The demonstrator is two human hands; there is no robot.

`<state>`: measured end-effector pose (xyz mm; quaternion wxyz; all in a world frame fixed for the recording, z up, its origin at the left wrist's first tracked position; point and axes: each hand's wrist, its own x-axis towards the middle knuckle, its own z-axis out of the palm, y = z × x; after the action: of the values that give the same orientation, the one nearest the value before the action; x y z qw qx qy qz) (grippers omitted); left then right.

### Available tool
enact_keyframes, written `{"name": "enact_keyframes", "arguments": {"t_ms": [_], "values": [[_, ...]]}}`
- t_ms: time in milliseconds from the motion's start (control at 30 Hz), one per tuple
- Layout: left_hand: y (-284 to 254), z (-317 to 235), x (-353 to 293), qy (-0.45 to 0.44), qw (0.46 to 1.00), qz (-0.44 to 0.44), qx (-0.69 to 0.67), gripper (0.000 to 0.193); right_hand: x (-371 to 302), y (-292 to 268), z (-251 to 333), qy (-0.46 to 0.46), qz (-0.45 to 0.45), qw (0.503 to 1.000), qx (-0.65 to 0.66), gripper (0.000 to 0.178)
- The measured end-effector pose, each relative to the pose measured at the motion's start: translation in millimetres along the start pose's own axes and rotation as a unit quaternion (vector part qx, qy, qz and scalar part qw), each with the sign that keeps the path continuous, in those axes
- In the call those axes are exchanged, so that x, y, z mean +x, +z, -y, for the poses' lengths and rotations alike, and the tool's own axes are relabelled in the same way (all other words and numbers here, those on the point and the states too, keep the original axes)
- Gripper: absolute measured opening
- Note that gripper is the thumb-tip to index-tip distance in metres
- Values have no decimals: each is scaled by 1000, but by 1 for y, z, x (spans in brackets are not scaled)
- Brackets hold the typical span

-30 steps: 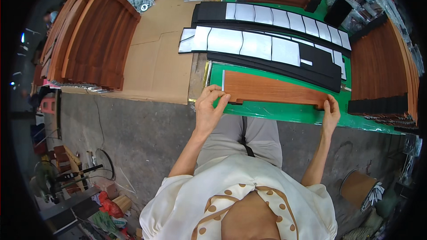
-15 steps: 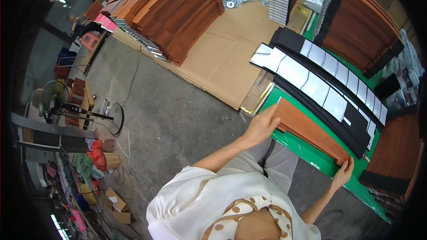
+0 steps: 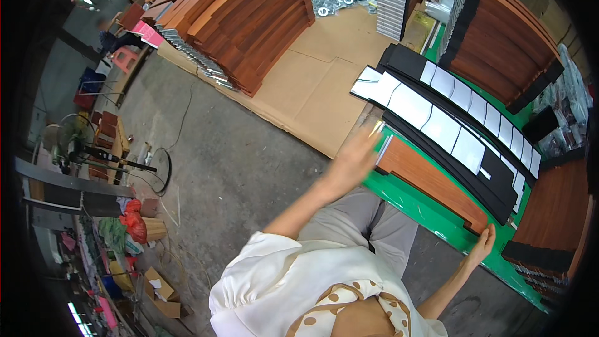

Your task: Attaching black protective caps to the ends of wooden furniture panels.

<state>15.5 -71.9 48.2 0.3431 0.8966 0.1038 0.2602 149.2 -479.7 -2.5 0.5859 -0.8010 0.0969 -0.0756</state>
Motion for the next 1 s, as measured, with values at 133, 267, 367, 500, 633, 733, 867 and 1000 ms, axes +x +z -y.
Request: {"name": "enact_keyframes", "arguments": {"t_ms": [133, 267, 367, 500, 633, 733, 867, 1000], "values": [[-149, 39, 57, 114, 922, -218, 299, 39, 4, -8, 4, -76, -71, 994, -16, 33], [-275, 59, 98, 41, 803, -298, 514, 43, -5, 8, 19, -100, -81, 991, -21, 31], [-324, 79, 116, -34, 803, -211, 557, 41, -11, 19, 25, -100, -81, 992, -3, 30], [-355, 85, 129, -30, 839, -93, 535, 39, -18, 28, 34, -116, -64, 991, -19, 29], [-363, 80, 141, 40, 860, -64, 504, 38, -19, 28, 33, -130, -50, 990, -13, 25], [-354, 76, 149, -5, 775, -50, 630, 43, -18, 26, 30, -151, -42, 987, -25, 22], [-352, 84, 157, 78, 774, -147, 611, 40, -26, 40, 37, -115, -23, 993, 31, 19], [-345, 58, 162, 81, 851, -209, 475, 30, -33, 48, 52, -173, -33, 984, 32, 16]]}}
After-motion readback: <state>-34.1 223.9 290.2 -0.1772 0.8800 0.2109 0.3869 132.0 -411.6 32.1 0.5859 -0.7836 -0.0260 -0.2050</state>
